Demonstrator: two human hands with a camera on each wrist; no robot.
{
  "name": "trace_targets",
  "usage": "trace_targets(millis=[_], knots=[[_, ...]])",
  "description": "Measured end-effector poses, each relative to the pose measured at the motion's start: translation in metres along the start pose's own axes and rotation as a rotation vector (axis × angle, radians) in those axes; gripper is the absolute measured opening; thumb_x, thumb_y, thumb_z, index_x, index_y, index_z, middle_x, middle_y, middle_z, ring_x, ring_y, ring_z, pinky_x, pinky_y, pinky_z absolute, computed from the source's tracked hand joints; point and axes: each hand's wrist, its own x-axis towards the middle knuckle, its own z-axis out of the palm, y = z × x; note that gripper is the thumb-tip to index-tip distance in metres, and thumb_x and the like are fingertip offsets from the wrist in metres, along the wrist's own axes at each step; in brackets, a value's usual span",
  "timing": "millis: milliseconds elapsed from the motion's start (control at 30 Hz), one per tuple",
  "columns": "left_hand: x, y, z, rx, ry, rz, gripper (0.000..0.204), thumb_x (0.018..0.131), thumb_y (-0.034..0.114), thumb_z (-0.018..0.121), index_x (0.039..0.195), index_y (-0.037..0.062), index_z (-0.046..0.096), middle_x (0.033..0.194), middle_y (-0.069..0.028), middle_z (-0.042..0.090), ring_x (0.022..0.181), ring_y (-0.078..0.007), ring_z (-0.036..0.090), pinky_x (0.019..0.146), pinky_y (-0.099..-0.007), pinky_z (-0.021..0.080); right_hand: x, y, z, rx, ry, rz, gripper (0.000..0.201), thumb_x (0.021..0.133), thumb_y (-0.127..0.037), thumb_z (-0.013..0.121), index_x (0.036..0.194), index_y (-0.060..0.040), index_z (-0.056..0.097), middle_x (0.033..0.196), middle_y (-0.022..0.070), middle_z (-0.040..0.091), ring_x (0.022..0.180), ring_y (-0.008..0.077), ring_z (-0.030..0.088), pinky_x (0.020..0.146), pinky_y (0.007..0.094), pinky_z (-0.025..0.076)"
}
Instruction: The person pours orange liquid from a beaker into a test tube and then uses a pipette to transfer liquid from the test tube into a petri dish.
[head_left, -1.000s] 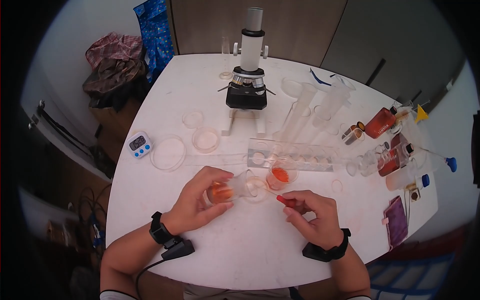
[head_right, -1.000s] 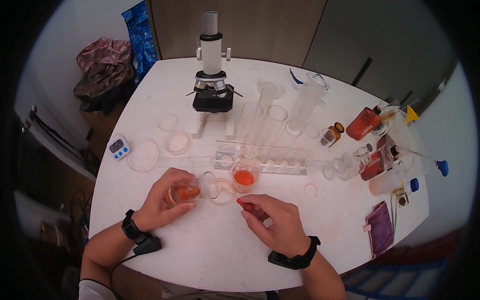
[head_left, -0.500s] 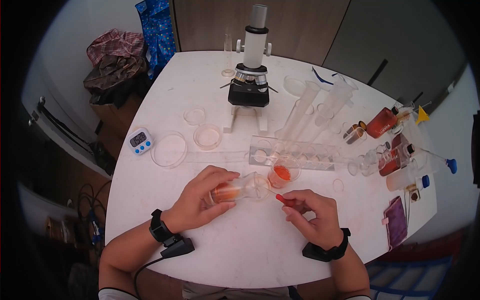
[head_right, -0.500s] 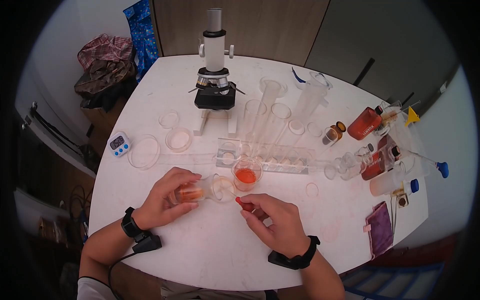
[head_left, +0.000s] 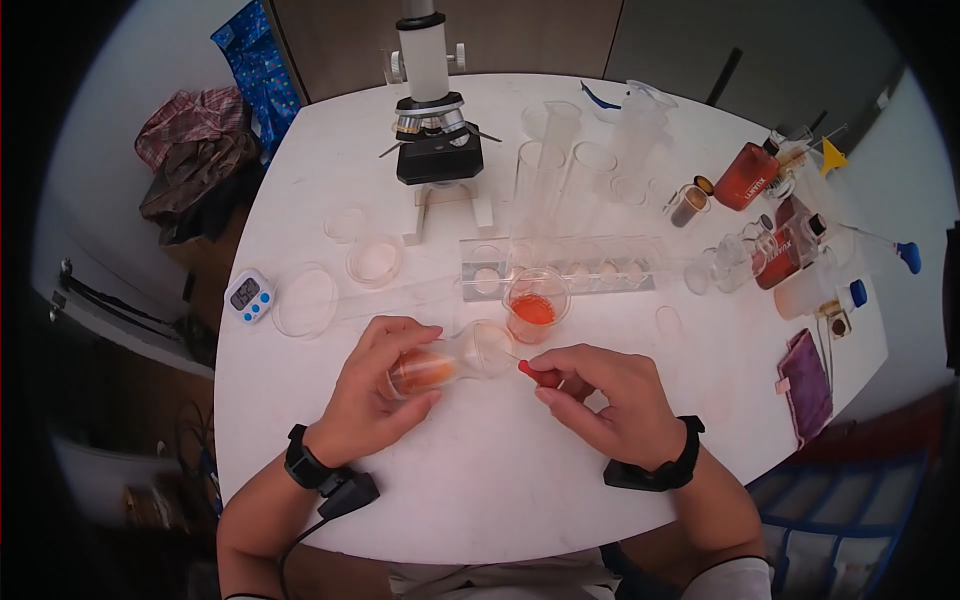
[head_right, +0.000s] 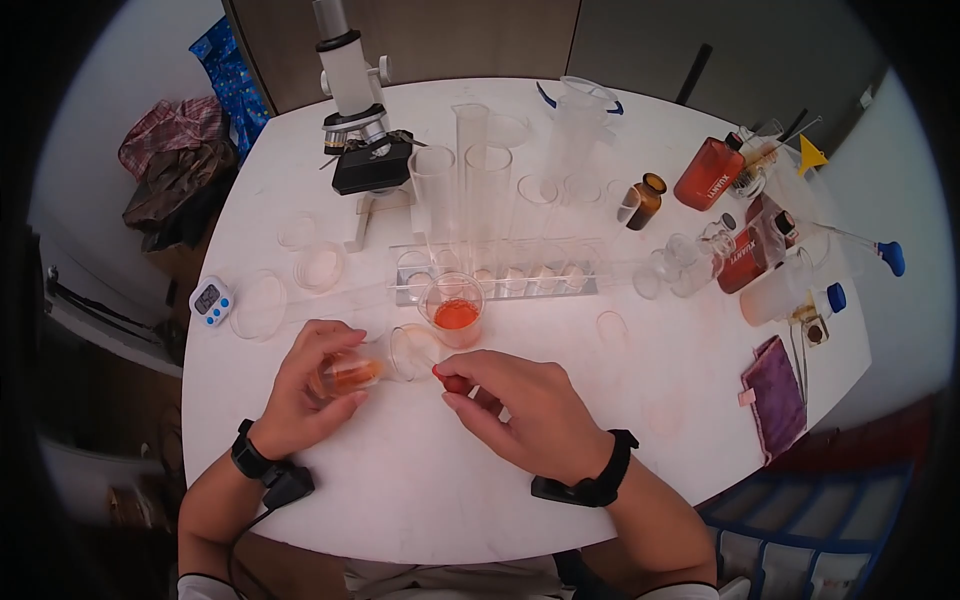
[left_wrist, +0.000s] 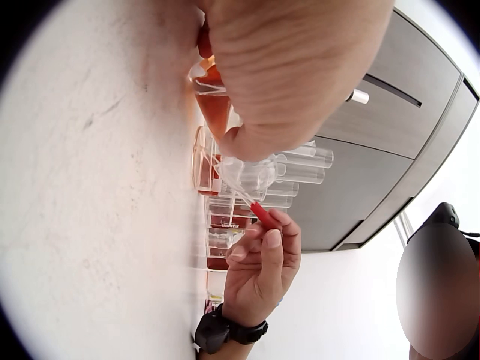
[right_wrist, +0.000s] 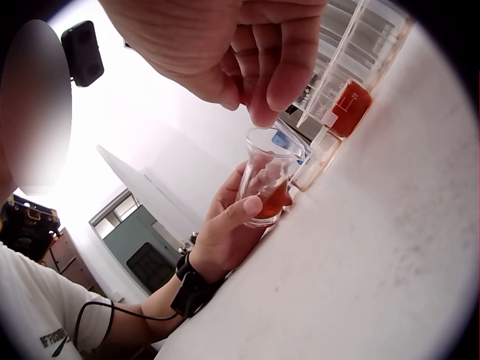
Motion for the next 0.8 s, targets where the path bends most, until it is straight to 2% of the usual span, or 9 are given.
trace_targets(millis=[33, 167, 233, 367, 433, 667, 800], knots=[[0.0, 0.0, 0.001, 0.017, 0.025, 0.008, 0.061, 0.085, -0.006, 0.074, 0.144, 0.0056, 0.059, 0.136, -0.0142, 0.05, 0.122, -0.0241, 0.06, 0.103, -0.0339, 0.053, 0.0, -0.001, -0.001, 0.0, -0.011, -0.002, 0.025, 0.096, -0.003, 0.073, 0.121, -0.0027, 0.068, 0.1, 0.0096, 0.075, 0.08, 0.0187, 0.074, 0.065, 0.0283, 0.06], [-0.001, 0.0, 0.001, -0.03, 0.026, -0.035, 0.062, 0.083, -0.007, 0.072, 0.143, 0.0058, 0.06, 0.135, -0.0136, 0.05, 0.122, -0.0245, 0.06, 0.104, -0.0344, 0.052, -0.001, -0.001, -0.001, 0.011, -0.031, 0.062, 0.023, 0.097, -0.006, 0.073, 0.12, -0.0041, 0.068, 0.099, 0.0086, 0.074, 0.079, 0.0184, 0.074, 0.063, 0.0288, 0.059], [0.0, -0.003, -0.001, 0.035, 0.039, -0.017, 0.061, 0.082, -0.007, 0.071, 0.141, 0.0053, 0.061, 0.135, -0.0129, 0.05, 0.121, -0.0238, 0.059, 0.107, -0.035, 0.05, -0.001, 0.004, 0.002, 0.028, 0.012, -0.043, 0.021, 0.097, -0.006, 0.073, 0.117, -0.0049, 0.067, 0.097, 0.0082, 0.074, 0.074, 0.0191, 0.073, 0.061, 0.0292, 0.057], [0.0, 0.002, 0.002, 0.038, 0.008, -0.035, 0.064, 0.081, -0.007, 0.071, 0.142, 0.0036, 0.057, 0.134, -0.0122, 0.05, 0.121, -0.0223, 0.057, 0.11, -0.0356, 0.048, -0.002, 0.008, 0.004, 0.014, 0.015, -0.054, 0.022, 0.096, -0.006, 0.073, 0.116, -0.0049, 0.066, 0.094, 0.0074, 0.073, 0.071, 0.0201, 0.072, 0.061, 0.0299, 0.057], [-0.003, -0.003, 0.006, -0.128, 0.091, -0.139, 0.065, 0.081, -0.008, 0.07, 0.141, 0.0023, 0.052, 0.135, -0.0111, 0.049, 0.123, -0.0211, 0.055, 0.11, -0.0361, 0.047, -0.002, 0.01, 0.006, 0.027, 0.025, -0.099, 0.02, 0.096, -0.006, 0.073, 0.115, -0.0049, 0.064, 0.093, 0.0069, 0.073, 0.07, 0.0208, 0.071, 0.06, 0.0311, 0.056], [-0.002, -0.003, 0.006, -0.187, 0.074, -0.117, 0.062, 0.08, -0.01, 0.07, 0.136, 0.0032, 0.049, 0.138, -0.0103, 0.046, 0.128, -0.0221, 0.054, 0.112, -0.038, 0.048, -0.002, 0.011, 0.006, 0.013, 0.032, -0.119, 0.019, 0.096, -0.008, 0.072, 0.113, -0.0054, 0.063, 0.092, 0.0077, 0.072, 0.068, 0.0239, 0.07, 0.061, 0.0338, 0.055], [-0.001, -0.007, 0.003, -0.094, 0.065, -0.051, 0.063, 0.079, -0.01, 0.07, 0.137, 0.0031, 0.05, 0.141, -0.0129, 0.045, 0.129, -0.0233, 0.053, 0.112, -0.0405, 0.048, -0.003, 0.011, 0.007, 0.034, 0.03, -0.118, 0.018, 0.097, -0.008, 0.072, 0.113, -0.0057, 0.063, 0.092, 0.0078, 0.072, 0.068, 0.025, 0.069, 0.061, 0.0349, 0.054]])
